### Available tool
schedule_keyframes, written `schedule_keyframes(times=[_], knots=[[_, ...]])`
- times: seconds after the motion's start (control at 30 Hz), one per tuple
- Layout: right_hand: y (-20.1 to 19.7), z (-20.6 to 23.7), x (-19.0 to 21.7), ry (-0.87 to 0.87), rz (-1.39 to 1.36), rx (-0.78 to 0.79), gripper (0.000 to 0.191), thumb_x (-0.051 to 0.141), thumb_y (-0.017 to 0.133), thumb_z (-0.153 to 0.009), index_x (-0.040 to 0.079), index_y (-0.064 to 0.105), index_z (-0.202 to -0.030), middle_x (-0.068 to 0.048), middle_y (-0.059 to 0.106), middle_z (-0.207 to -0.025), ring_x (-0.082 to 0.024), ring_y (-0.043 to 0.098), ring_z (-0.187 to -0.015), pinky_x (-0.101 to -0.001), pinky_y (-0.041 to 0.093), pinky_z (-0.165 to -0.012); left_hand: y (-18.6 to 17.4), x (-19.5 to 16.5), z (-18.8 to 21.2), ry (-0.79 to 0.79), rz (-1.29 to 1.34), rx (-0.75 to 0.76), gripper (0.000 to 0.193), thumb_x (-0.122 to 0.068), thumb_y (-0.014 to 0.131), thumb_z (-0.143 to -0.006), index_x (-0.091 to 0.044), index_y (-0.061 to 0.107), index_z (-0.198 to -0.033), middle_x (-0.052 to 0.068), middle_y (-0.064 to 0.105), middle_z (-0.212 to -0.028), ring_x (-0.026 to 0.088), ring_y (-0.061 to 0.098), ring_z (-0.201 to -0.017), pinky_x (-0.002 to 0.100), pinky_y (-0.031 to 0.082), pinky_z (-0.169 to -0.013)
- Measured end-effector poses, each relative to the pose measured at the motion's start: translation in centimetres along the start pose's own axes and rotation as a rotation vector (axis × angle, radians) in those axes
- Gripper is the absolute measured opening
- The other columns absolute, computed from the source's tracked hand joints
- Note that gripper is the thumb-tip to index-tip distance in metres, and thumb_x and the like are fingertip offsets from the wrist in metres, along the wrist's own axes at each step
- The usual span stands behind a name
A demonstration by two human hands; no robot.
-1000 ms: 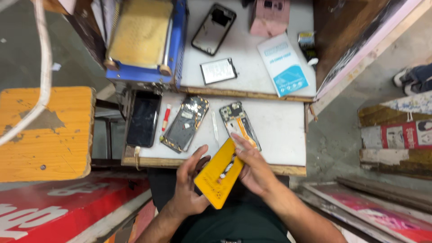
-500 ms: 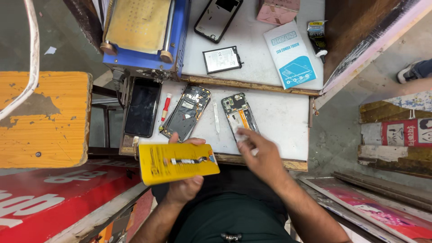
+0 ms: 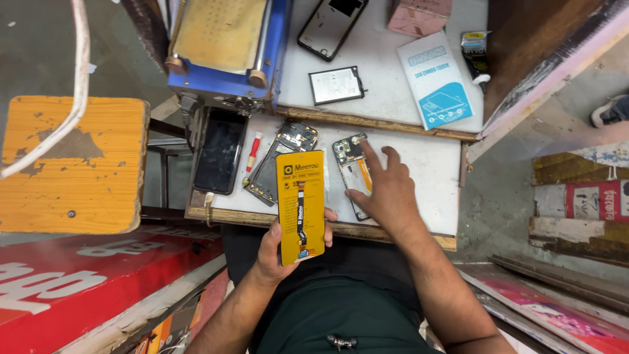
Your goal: The person disassembles a smartphone by prying open the back cover, removing screws, and detaching internal components. They separate the battery, motherboard, and display assembly, then place the parts on the workbench.
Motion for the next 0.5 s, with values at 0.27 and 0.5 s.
schedule_keyframes(times=[0.27,0.5], knots=[[2.7,1.0,-3.3,0.279,-1.114,0.097,0.078,0.008,0.069,-0.09,0.01,0.035,-0.16,-0.02,0.069,-0.127,-0.021,0.066,-0.113,-0.0354,0.056,-0.096,0.0,-0.7,0.3,-0.011,0.151,0.049,0.079,-0.062,0.047,-0.105,0.0,0.042,-0.153,0.027,0.059,-0.135,0.029,0.063,-0.105,0.045,0.054,-0.092],[0.4,7.7,-1.2,0.096,-1.747,0.018,0.06,0.0,0.058,-0.093,0.0,0.038,-0.149,-0.016,0.064,-0.128,-0.022,0.065,-0.116,-0.0401,0.055,-0.101,3.9,-3.4,1.4,-0.084,0.061,0.1,0.1,-0.07,0.063,-0.094,0.009,0.039,-0.149,0.03,0.059,-0.133,0.032,0.066,-0.112,0.045,0.058,-0.095]])
Point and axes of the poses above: each hand's wrist, its own z-axis away from the middle knuckle, its own y-axis out of the palm, x = y × z, the point moved 7 cm from there along -z, towards the middle knuckle
